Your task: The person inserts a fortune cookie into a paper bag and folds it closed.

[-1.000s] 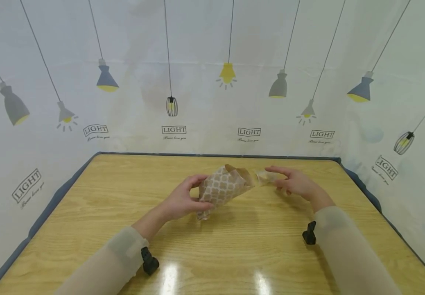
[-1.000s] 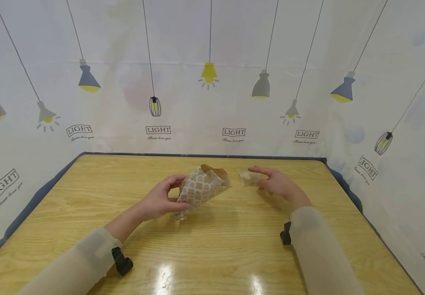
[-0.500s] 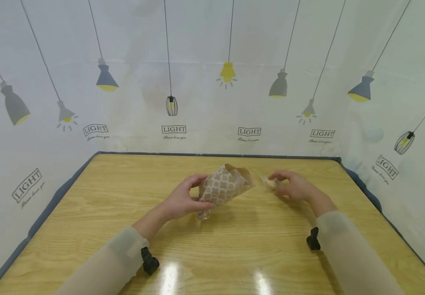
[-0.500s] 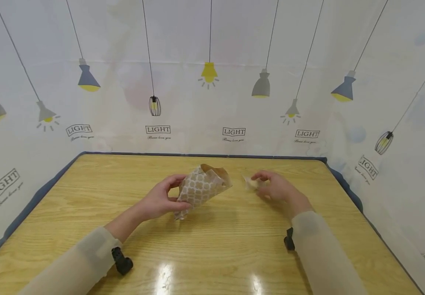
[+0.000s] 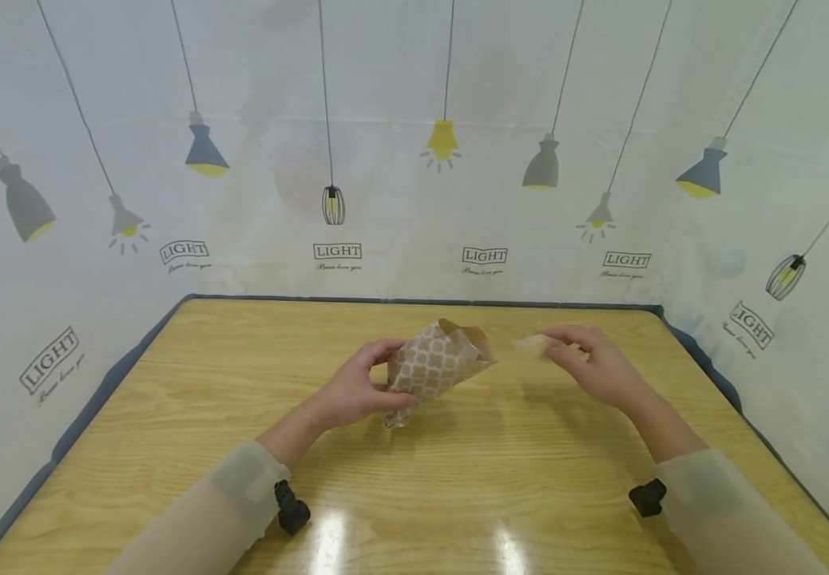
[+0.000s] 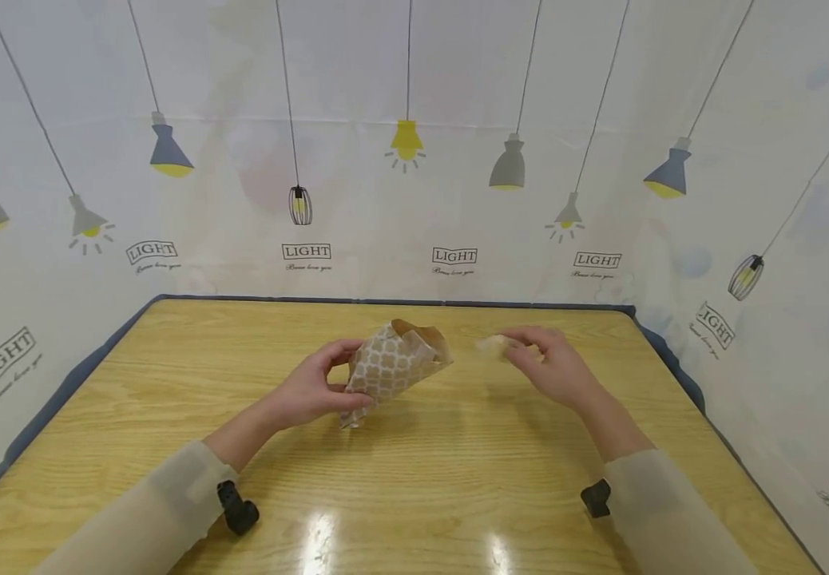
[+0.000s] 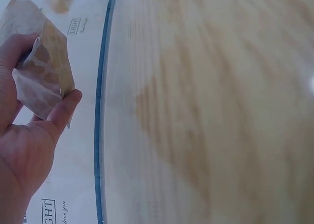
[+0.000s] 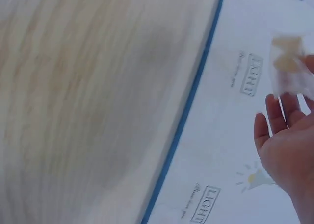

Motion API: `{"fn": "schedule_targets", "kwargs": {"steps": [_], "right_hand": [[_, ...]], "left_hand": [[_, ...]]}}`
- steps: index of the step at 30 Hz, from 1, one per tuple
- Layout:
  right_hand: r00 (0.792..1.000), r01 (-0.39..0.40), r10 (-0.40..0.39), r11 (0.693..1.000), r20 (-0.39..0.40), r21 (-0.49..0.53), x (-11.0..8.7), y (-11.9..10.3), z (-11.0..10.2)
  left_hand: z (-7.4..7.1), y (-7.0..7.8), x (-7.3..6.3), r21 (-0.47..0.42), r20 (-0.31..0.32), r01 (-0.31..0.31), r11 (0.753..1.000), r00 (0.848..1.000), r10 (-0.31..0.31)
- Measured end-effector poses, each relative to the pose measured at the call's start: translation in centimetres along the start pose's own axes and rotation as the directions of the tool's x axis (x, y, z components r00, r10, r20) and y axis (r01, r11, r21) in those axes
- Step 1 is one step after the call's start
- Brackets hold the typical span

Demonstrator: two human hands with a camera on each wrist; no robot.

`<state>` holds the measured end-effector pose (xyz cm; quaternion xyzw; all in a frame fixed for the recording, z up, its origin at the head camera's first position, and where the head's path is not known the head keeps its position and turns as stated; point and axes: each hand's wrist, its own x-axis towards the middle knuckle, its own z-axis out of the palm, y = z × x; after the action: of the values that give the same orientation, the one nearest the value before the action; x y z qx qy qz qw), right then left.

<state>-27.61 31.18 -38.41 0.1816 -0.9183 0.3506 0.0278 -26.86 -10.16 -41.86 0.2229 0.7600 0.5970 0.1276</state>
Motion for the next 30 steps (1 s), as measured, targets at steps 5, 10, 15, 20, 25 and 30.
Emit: {"fn": "schedule_targets", "kwargs": {"steps": [5, 10, 15, 20, 25, 30], "right_hand": [[0.995, 0.079, -0.066, 0.980, -0.074, 0.181, -0.4, -2.8, 0.1], [0.967, 0.170, -0.117, 0.958, -0.225, 0.230, -0.4, -5.9, 0.8], [0.936, 0.220, -0.128, 0.939, -0.327, 0.264, -0.4, -8.2, 1.7], [0.919, 0.256, -0.197, 0.957, -0.343, 0.138, -0.1, -9.1, 2.6], [0.918, 0.250, -0.229, 0.968, -0.323, 0.024, 0.3, -9.5, 3.1], [0.957, 0.190, -0.190, 0.982, -0.218, -0.022, 0.6, -10.0, 3.1]], "left_hand": [[0.1, -0.1, 0.1, -0.002, 0.005, -0.006, 1.000, 1.000, 0.006], [0.3, 0.0, 0.1, 0.003, 0.001, -0.001, 1.000, 1.000, 0.001], [0.5, 0.1, 0.2, 0.007, 0.003, -0.002, 1.000, 1.000, 0.002], [0.5, 0.0, 0.2, 0.007, 0.017, -0.007, 1.000, 1.000, 0.006], [0.7, 0.0, 0.2, -0.004, 0.035, -0.004, 1.000, 0.999, 0.004], [0.9, 0.1, 0.2, -0.010, 0.032, 0.003, 1.000, 0.999, -0.002]]}}
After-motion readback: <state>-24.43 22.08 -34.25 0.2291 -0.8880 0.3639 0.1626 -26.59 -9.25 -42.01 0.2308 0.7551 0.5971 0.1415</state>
